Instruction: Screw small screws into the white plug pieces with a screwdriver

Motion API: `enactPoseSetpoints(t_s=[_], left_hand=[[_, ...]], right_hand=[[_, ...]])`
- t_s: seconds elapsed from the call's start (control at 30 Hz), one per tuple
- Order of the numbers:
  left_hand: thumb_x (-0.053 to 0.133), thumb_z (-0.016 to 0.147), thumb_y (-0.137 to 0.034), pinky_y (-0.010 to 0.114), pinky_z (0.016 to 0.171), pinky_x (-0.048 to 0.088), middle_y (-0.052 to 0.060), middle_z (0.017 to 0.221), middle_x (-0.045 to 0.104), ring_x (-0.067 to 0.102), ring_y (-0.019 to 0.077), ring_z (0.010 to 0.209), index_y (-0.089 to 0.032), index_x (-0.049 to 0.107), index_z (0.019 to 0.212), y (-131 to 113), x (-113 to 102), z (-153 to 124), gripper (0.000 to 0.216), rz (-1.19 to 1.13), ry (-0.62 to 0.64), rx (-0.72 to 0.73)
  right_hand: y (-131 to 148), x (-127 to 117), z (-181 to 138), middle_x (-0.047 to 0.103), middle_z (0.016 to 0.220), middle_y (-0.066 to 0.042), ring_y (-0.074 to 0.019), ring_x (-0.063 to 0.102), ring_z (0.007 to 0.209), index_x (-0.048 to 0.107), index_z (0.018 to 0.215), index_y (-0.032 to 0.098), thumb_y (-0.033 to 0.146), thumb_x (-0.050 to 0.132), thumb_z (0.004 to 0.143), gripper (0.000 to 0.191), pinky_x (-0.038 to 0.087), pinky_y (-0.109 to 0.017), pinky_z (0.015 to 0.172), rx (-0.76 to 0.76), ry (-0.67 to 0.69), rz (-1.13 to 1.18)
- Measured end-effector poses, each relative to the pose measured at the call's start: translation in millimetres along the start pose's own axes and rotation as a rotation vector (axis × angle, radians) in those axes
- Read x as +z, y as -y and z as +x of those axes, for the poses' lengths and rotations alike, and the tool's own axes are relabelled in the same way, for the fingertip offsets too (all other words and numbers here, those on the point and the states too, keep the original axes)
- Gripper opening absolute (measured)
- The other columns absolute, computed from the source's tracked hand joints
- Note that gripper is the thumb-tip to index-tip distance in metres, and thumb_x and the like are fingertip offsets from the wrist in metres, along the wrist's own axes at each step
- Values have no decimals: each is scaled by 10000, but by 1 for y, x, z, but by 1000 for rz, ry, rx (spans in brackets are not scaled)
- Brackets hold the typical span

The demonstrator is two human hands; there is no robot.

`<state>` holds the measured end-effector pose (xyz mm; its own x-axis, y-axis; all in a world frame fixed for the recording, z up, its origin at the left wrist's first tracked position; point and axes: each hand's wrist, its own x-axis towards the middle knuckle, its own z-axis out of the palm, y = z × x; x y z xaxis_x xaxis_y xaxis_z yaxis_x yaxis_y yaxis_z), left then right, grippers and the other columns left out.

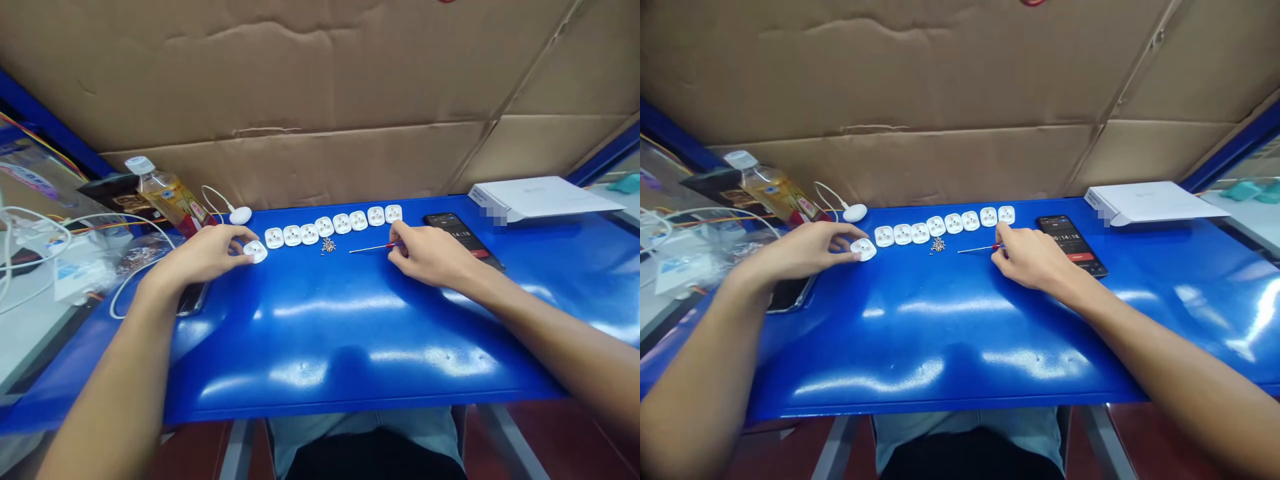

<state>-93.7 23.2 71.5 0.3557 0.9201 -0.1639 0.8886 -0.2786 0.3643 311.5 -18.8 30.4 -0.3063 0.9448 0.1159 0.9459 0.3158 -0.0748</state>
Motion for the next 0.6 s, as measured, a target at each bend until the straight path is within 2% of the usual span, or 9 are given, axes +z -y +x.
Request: enactPoseSetpoints(t_s=[0.1, 0.2, 0.33, 0.47, 0.6], left_hand=[[664, 929, -601, 444, 950, 573, 92, 1257, 779, 738, 328, 1089, -220, 743, 1252, -15, 5, -4, 506, 12, 21, 33], [705, 900, -593, 368, 894, 564, 60, 1169, 800, 745, 293, 1033, -251, 774, 1193, -34, 18, -4, 455, -20, 33, 119], [656, 943, -630, 327, 827, 547, 57, 1112, 796, 731, 257, 965, -257, 770, 1226, -51, 34, 0, 481, -35, 75, 276], [720, 896, -653, 338, 884, 560, 74, 1208, 781, 720, 269, 1058, -256, 733, 1338, -53, 36, 0, 595, -81, 62, 325], [731, 912, -580, 345, 912, 561, 70, 1224, 785, 722, 268, 1085, -253, 752, 1317, -54, 34, 0, 521, -94, 60, 330]], right_hand=[[5, 3, -2, 778, 888, -53, -247, 718, 750, 623, 1142, 212, 258, 535, 963, 205, 489, -346, 668, -103, -68, 220], [11, 12, -5, 811, 1104, -81, -250, 770, 936, 654, 1232, 205, 306, 519, 1026, 266, 575, -367, 813, -206, -119, 384], [16, 21, -8, 786, 1280, -105, -274, 750, 1173, 681, 1317, 184, 357, 461, 1095, 358, 594, -429, 1005, -287, -126, 404], [17, 25, -8, 775, 1302, -112, -267, 740, 1192, 665, 1388, 179, 370, 440, 1116, 401, 598, -447, 1041, -350, -105, 407], [18, 26, -7, 775, 1306, -108, -263, 742, 1187, 665, 1401, 187, 373, 439, 1119, 406, 607, -454, 1036, -353, -119, 421]])
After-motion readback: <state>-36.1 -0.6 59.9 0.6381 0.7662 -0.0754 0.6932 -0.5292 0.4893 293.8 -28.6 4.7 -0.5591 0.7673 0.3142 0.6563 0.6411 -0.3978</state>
